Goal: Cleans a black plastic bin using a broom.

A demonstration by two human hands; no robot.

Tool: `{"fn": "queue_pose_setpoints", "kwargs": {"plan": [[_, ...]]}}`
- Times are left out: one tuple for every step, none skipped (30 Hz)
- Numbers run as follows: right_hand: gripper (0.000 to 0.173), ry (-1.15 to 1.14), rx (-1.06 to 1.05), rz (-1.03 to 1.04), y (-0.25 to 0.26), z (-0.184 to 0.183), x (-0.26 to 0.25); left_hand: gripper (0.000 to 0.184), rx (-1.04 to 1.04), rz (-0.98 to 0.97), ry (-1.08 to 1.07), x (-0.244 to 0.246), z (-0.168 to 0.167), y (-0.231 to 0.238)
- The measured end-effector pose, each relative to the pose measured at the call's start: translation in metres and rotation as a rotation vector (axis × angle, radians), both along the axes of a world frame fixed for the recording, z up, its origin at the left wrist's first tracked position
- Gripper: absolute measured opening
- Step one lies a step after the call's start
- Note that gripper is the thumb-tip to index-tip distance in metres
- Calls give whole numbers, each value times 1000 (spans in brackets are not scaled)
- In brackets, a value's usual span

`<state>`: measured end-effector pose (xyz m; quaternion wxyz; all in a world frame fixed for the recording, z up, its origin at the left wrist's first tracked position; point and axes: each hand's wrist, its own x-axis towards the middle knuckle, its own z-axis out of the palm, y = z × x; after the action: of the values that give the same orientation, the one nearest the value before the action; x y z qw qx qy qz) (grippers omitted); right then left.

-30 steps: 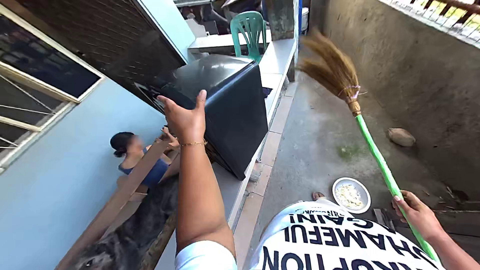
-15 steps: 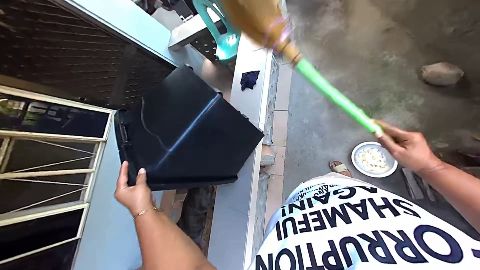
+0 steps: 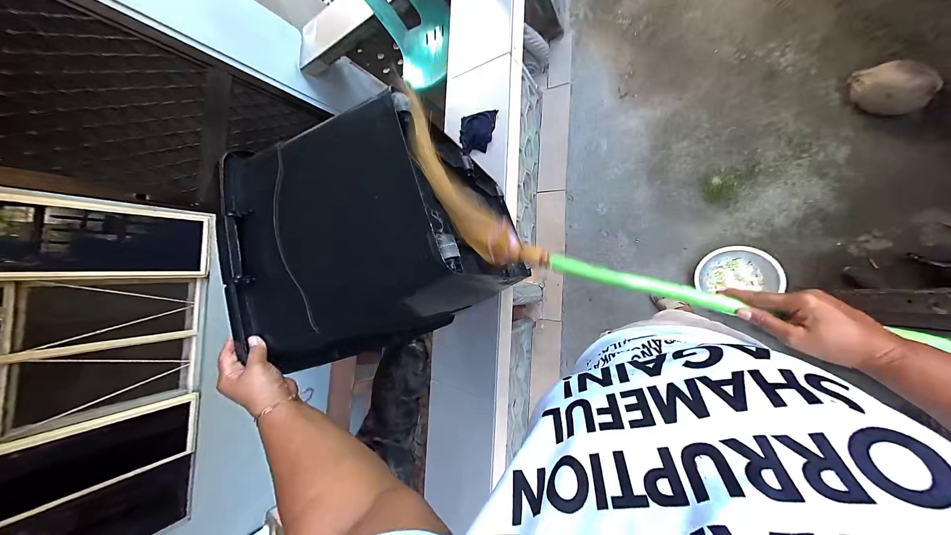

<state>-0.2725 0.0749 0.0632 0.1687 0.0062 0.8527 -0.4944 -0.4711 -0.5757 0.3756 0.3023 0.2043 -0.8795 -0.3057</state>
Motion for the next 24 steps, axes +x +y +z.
{"fn": "queue_pose_setpoints", "kwargs": {"plan": [[43, -56, 71, 44, 2, -5, 6, 43, -5, -2, -12, -1, 1, 0], [41, -111, 174, 49, 5, -9, 10, 42, -11, -8, -19, -3, 1, -2], [40, -166, 294, 26, 9, -8, 9, 41, -10, -11, -17, -6, 1, -3], [39, -215, 410, -8, 14, -6, 6, 41, -7, -10, -12, -6, -1, -4], [39, -251, 478, -49, 17, -3, 6, 41, -11, -11, -10, -5, -1, -5], [40, -252, 485, -96, 21, 0, 10, 40, -15, -13, -8, -7, -1, -6], [40, -191, 436, -138, 27, 2, 17, 40, -17, -15, -2, -9, -1, -5], [42, -86, 343, -171, 32, 6, 25, 40, -17, -15, 1, -9, -1, -5], [47, 13, 243, -183, 36, 12, 36, 40, -19, -15, 2, -8, -1, -6], [50, 78, 152, -160, 38, 20, 46, 41, -22, -16, 1, -7, -2, -7], [51, 112, 100, -103, 39, 28, 54, 41, -25, -18, -3, -7, -2, -8], [52, 121, 120, -45, 38, 32, 62, 41, -30, -24, -1, -8, -1, -8], [50, 99, 199, -3, 35, 32, 66, 41, -33, -30, 2, -9, -1, -8], [47, 45, 317, 27, 30, 27, 69, 40, -34, -41, 2, -9, -1, -7], [43, -60, 433, 46, 27, 22, 68, 40, -32, -52, 3, -9, -1, -6], [41, -189, 530, 44, 25, 18, 64, 41, -26, -57, -4, -7, -2, -4], [39, -266, 598, 19, 24, 13, 60, 42, -26, -59, -15, -5, -1, -3], [39, -268, 613, -19, 26, 10, 59, 42, -27, -57, -17, -3, -1, -3], [39, -208, 570, -65, 30, 9, 63, 42, -30, -54, -11, -2, -1, -6], [40, -138, 477, -106, 36, 13, 70, 42, -33, -52, -8, -2, -1, -9], [43, -82, 368, -127, 44, 20, 77, 42, -31, -54, -10, -3, -1, -10], [47, -30, 270, -127, 49, 32, 82, 42, -25, -57, -12, -3, -2, -8], [50, 17, 213, -100, 51, 43, 83, 42, -19, -57, -14, -3, -3, -7], [51, 49, 215, -55, 47, 50, 80, 42, -16, -58, -11, -3, -3, -8]]}}
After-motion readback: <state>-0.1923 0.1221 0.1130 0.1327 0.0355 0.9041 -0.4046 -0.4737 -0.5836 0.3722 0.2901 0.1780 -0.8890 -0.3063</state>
